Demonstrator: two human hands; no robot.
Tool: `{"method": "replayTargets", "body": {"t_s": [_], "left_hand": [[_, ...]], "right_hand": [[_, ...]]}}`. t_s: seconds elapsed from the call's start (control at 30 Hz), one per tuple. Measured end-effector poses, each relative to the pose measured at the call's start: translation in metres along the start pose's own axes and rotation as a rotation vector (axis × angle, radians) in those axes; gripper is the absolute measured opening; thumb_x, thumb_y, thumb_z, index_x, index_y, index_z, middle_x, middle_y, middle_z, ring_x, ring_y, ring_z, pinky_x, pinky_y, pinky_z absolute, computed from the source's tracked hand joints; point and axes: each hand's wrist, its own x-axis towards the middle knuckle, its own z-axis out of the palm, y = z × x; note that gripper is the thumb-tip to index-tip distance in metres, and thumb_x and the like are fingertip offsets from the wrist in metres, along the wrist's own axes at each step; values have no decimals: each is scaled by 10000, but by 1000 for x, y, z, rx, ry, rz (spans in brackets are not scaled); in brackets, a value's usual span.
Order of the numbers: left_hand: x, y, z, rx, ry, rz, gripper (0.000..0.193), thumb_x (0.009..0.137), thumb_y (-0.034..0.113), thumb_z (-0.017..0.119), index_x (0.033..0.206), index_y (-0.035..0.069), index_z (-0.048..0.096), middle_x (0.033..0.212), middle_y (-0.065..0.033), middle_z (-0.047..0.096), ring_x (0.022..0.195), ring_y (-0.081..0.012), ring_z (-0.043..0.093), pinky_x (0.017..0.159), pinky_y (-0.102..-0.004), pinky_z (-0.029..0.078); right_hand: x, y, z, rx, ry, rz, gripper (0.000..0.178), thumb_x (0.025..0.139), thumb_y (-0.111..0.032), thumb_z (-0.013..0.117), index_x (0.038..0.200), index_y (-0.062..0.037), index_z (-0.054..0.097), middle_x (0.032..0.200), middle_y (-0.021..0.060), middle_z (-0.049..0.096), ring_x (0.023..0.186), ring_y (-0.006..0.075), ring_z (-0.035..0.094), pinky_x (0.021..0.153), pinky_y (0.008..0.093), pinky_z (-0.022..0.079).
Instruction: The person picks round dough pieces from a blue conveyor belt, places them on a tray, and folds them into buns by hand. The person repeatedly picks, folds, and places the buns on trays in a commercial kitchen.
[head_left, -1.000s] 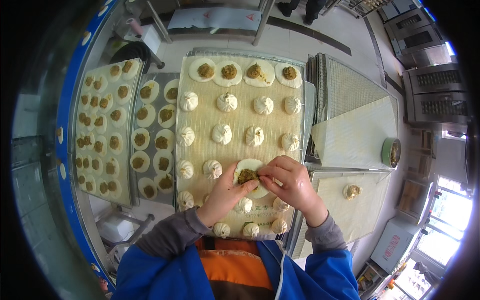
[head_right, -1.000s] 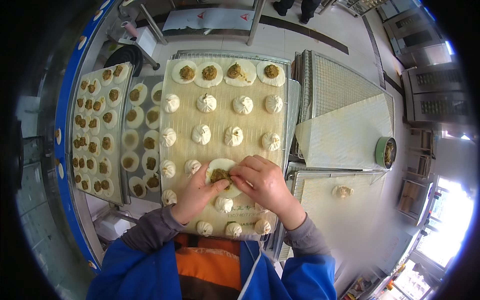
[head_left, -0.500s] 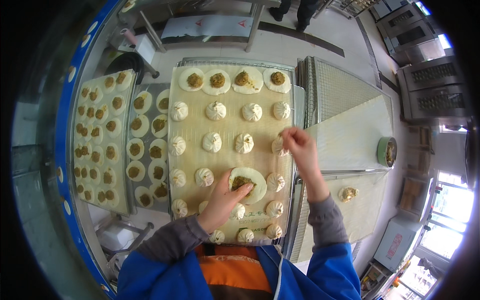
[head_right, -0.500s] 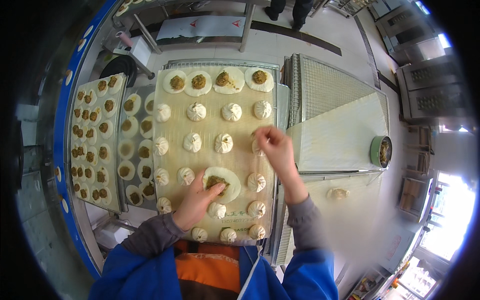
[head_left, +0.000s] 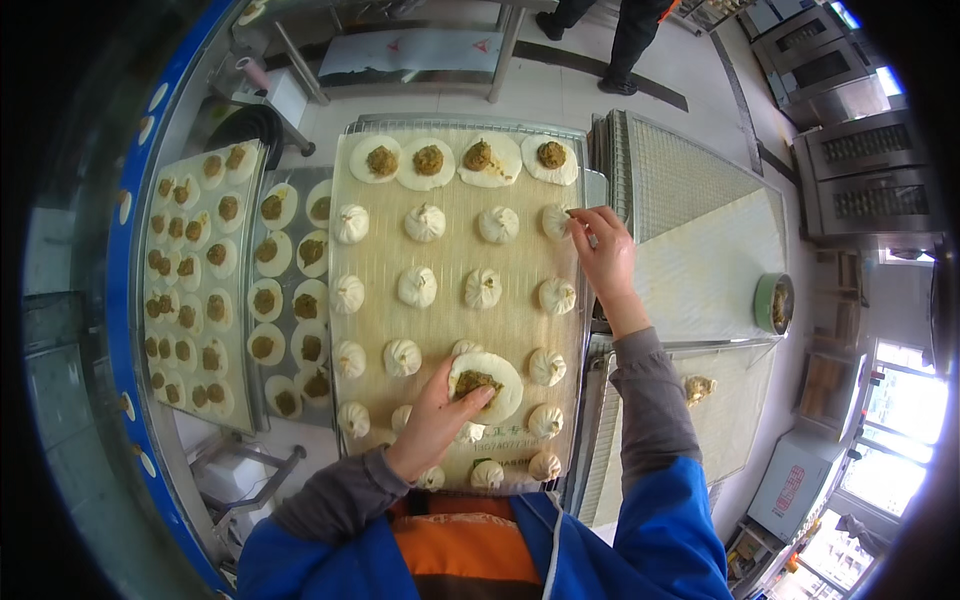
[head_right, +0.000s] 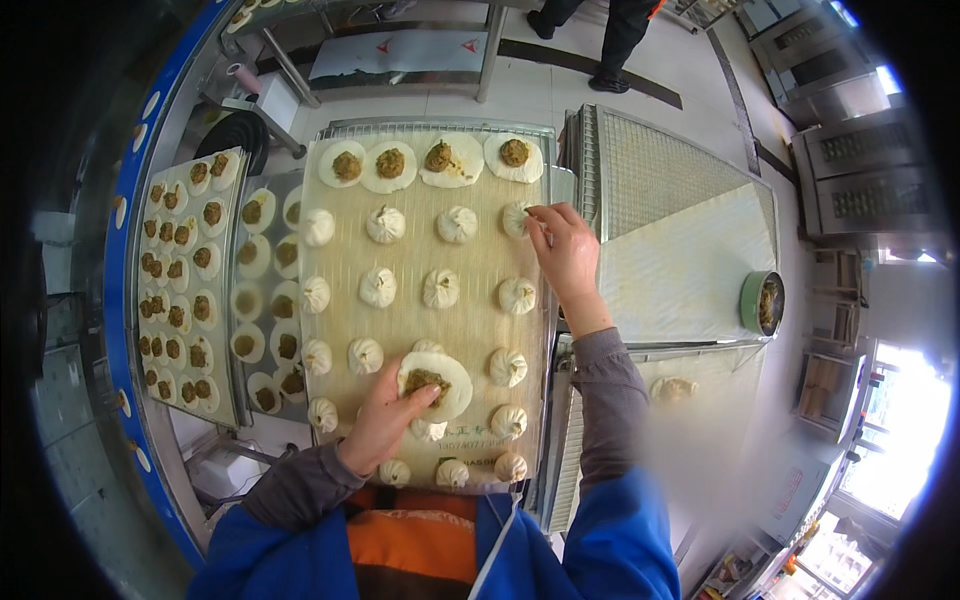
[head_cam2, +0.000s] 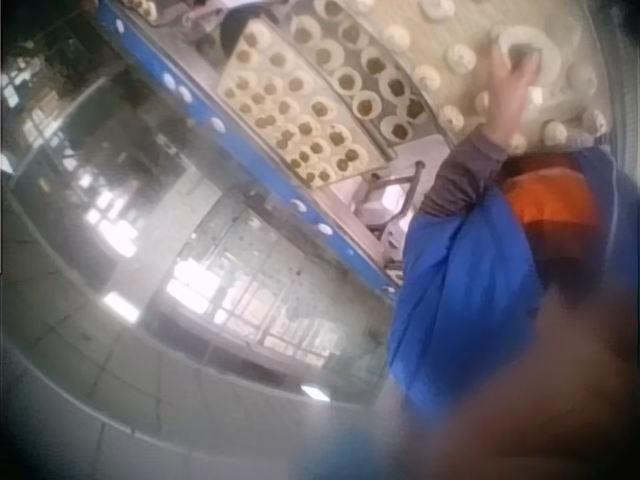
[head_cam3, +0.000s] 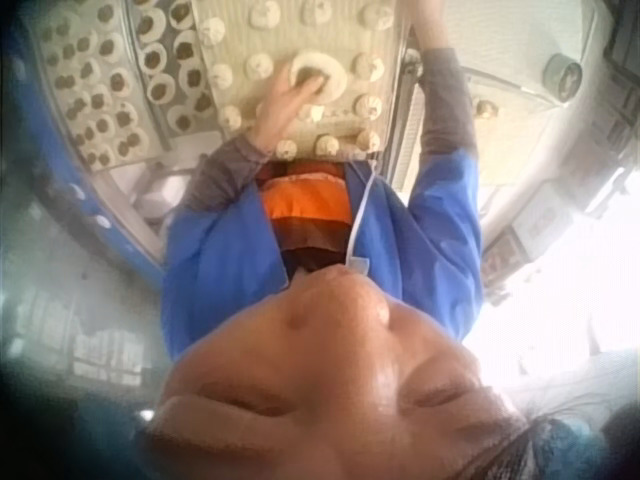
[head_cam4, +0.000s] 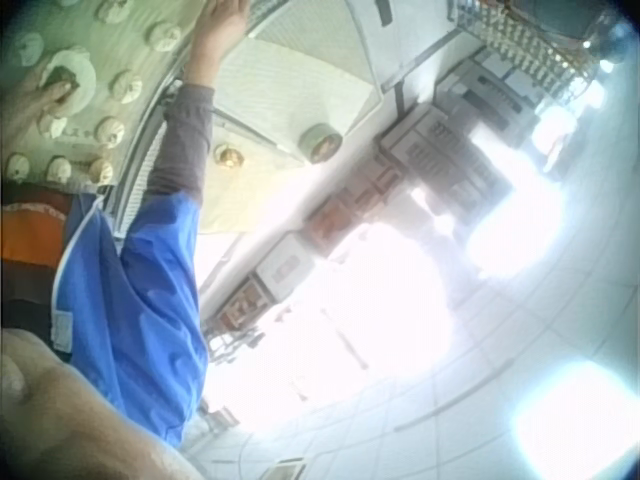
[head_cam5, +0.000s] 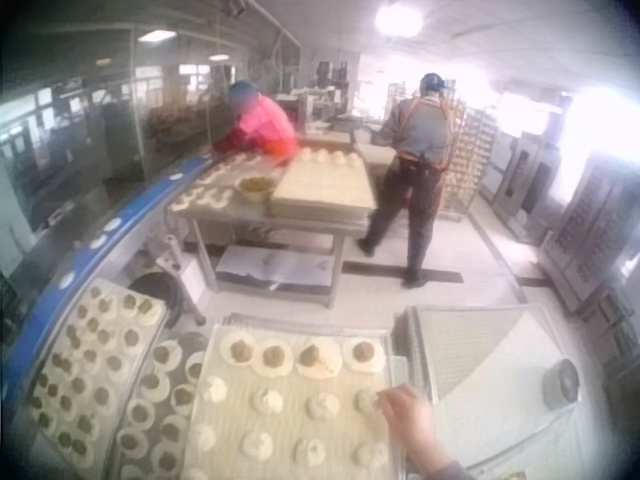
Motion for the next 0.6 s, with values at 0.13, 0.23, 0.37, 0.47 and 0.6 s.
{"method": "replayTargets", "body": {"t_s": [0.13,0.23,0.37,0.47,0.6], "left_hand": [[-2,-1,0,81,-47,22,375,995,33,617,1346,-6,491,1167,-38,620,1053,-98,600,927,-269,521],[-5,-1,-1,77,-81,0,362,1013,68,602,1352,-6,496,1172,-31,617,1070,-95,587,942,-270,507],[-11,0,-8,38,-85,-54,373,1038,109,575,1382,-8,491,1198,-27,610,1093,-88,566,962,-266,485],[-16,6,-11,94,-107,25,411,1033,98,583,1418,3,477,1226,-30,604,1093,-88,566,946,-268,493],[-30,32,-11,386,-129,199,443,984,99,657,1393,20,505,1240,-107,617,1095,-155,606,909,-291,518]], "right_hand": [[1,0,2,-143,39,-118,101,824,-197,788,852,-114,738,827,9,649,741,193,648,673,343,487],[6,1,3,-226,35,-140,136,801,-224,805,814,-126,713,811,-4,632,760,204,633,705,362,448],[-1,-17,-13,-277,51,-100,199,781,-256,821,837,-126,681,804,-5,614,748,226,616,718,365,421],[-36,-57,-35,7,-90,-38,304,820,-162,794,1086,-98,660,858,78,626,781,245,639,713,390,505],[-96,-130,-58,756,-801,152,295,886,-31,717,1174,-38,652,1033,98,688,907,201,680,792,325,552]]}}
